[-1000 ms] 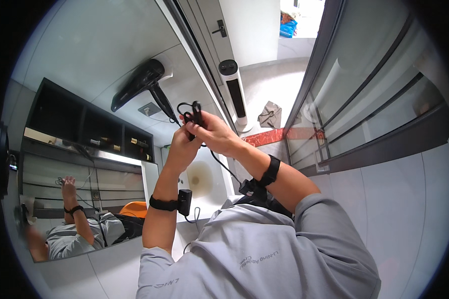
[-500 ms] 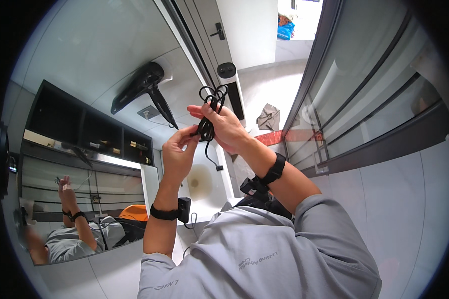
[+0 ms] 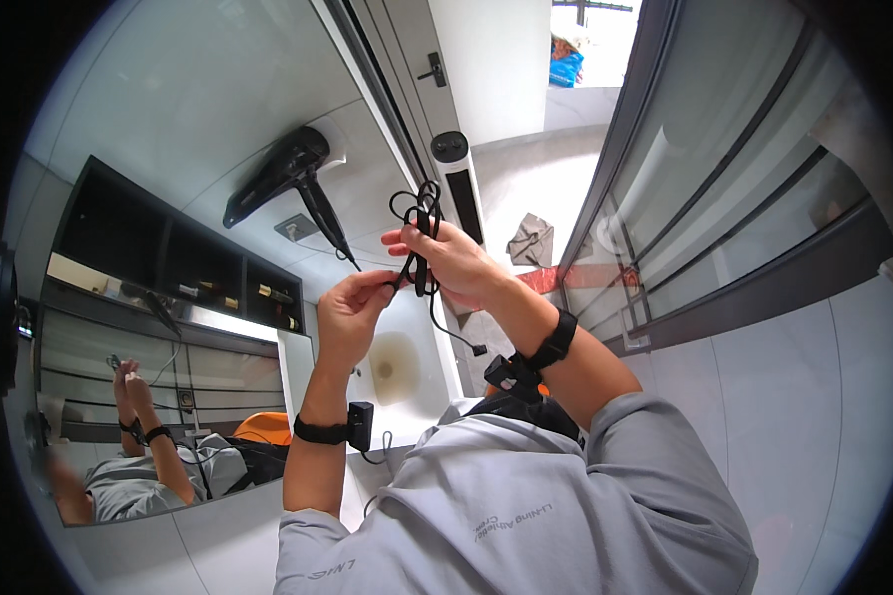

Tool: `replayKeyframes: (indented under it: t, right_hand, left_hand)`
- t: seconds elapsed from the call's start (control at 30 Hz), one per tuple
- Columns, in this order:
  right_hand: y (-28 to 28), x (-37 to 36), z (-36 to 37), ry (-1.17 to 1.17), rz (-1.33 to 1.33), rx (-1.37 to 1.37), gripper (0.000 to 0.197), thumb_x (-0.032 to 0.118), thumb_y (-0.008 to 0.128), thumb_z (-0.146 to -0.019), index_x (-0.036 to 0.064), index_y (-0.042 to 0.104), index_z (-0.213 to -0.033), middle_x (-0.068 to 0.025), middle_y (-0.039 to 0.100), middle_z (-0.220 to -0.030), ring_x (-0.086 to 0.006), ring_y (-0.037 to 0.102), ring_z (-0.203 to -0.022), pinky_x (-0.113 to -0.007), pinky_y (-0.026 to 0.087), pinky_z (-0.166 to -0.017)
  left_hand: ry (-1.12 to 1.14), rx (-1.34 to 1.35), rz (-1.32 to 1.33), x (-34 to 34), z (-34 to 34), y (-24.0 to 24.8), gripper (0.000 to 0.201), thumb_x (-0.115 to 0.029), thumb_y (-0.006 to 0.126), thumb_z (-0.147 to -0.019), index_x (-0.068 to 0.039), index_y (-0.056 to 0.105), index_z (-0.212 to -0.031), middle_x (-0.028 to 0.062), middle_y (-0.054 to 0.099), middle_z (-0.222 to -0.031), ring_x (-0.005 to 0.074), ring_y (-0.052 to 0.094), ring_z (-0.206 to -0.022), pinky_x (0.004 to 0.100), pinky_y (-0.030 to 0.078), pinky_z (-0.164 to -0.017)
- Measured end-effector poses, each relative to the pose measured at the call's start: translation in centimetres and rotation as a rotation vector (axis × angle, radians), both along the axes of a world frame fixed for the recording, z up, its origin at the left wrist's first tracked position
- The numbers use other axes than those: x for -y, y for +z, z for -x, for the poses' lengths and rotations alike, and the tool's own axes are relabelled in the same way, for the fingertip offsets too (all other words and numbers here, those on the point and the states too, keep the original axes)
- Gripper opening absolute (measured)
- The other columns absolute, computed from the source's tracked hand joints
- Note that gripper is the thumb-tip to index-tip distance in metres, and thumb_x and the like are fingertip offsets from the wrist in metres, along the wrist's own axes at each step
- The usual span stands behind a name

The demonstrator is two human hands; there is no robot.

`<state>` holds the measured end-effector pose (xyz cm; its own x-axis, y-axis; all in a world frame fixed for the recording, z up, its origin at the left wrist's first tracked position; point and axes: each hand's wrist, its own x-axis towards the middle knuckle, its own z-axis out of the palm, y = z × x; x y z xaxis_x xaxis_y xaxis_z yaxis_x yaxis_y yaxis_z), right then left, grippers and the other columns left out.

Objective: The person coils a hairdryer cord and hangs the hairdryer, then wipes the shower door and wall tiles with a cloth. They rinse the cloth in the sink, wring it out, and wipe the sink basin and surrounding counter area.

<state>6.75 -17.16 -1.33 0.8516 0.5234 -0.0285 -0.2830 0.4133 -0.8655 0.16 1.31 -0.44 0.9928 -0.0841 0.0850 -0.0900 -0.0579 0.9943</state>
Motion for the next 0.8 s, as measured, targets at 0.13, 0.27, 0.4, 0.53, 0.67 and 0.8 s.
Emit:
replayKeyframes:
  t: [0.13, 0.27, 0.4, 0.53, 0.67, 0.8]
  right_hand:
    - [0.1, -0.5, 0.6, 0.014, 0.035, -0.084, 0.038, 0.032, 0.052, -0.104, -0.0023, 0.055, -0.120, -0.0149, 0.057, -0.130, -0.0239, 0.057, -0.117, -0.037, 0.059, -0.082]
    - [0.3, -0.8, 1.0, 0.048, -0.010, -0.142, 0.036, 0.031, 0.051, -0.104, -0.0026, 0.051, -0.116, -0.0179, 0.056, -0.131, -0.0244, 0.065, -0.105, -0.036, 0.061, -0.080]
    - [0.1, -0.4, 0.7, 0.081, 0.035, -0.138, 0.034, 0.036, 0.052, -0.103, 0.0025, 0.053, -0.109, -0.0153, 0.057, -0.134, -0.0237, 0.068, -0.101, -0.034, 0.063, -0.077]
    - [-0.3, -0.3, 0.5, 0.094, 0.101, -0.128, 0.032, 0.036, 0.051, -0.103, 0.0034, 0.053, -0.108, -0.0159, 0.059, -0.131, -0.0201, 0.069, -0.099, -0.033, 0.063, -0.074]
    - [-0.1, -0.6, 0.7, 0.127, 0.166, -0.076, 0.034, 0.036, 0.050, -0.104, 0.0028, 0.054, -0.110, -0.0161, 0.060, -0.130, -0.0194, 0.069, -0.099, -0.034, 0.062, -0.076]
    - [-0.1, -0.7, 0.5, 0.144, 0.131, -0.053, 0.043, 0.040, 0.047, -0.104, 0.0002, 0.056, -0.118, -0.0164, 0.061, -0.129, -0.0177, 0.067, -0.099, -0.034, 0.060, -0.080]
  left_hand:
    - [-0.018, 0.246, -0.225, 0.1, 0.3, 1.4, 0.014, 0.007, 0.065, -0.088, 0.001, 0.071, -0.099, 0.0090, 0.073, -0.101, 0.0158, 0.070, -0.091, 0.0249, 0.056, -0.077]
    - [-0.051, 0.371, -0.396, 0.5, 0.6, 2.2, 0.013, 0.007, 0.066, -0.085, -0.001, 0.072, -0.094, 0.0104, 0.073, -0.099, 0.0208, 0.072, -0.086, 0.0286, 0.058, -0.071]
    - [-0.056, 0.531, -0.502, 0.3, 0.8, 1.8, 0.018, 0.007, 0.067, -0.082, -0.002, 0.071, -0.097, 0.0115, 0.072, -0.101, 0.0261, 0.071, -0.085, 0.0328, 0.057, -0.070]
    - [-0.048, 0.587, -0.618, 0.2, 0.9, 2.2, 0.021, 0.007, 0.069, -0.082, -0.003, 0.070, -0.100, 0.0130, 0.072, -0.096, 0.0237, 0.072, -0.084, 0.0350, 0.058, -0.069]
    - [0.046, 0.670, -0.675, 0.4, 1.0, 2.0, 0.023, 0.004, 0.070, -0.078, -0.005, 0.069, -0.099, 0.0106, 0.070, -0.093, 0.0282, 0.069, -0.079, 0.0349, 0.057, -0.070]
    - [0.120, 0.615, -0.606, 0.8, 0.8, 1.6, 0.023, 0.003, 0.070, -0.076, -0.006, 0.068, -0.097, 0.0097, 0.069, -0.090, 0.0270, 0.068, -0.077, 0.0337, 0.055, -0.067]
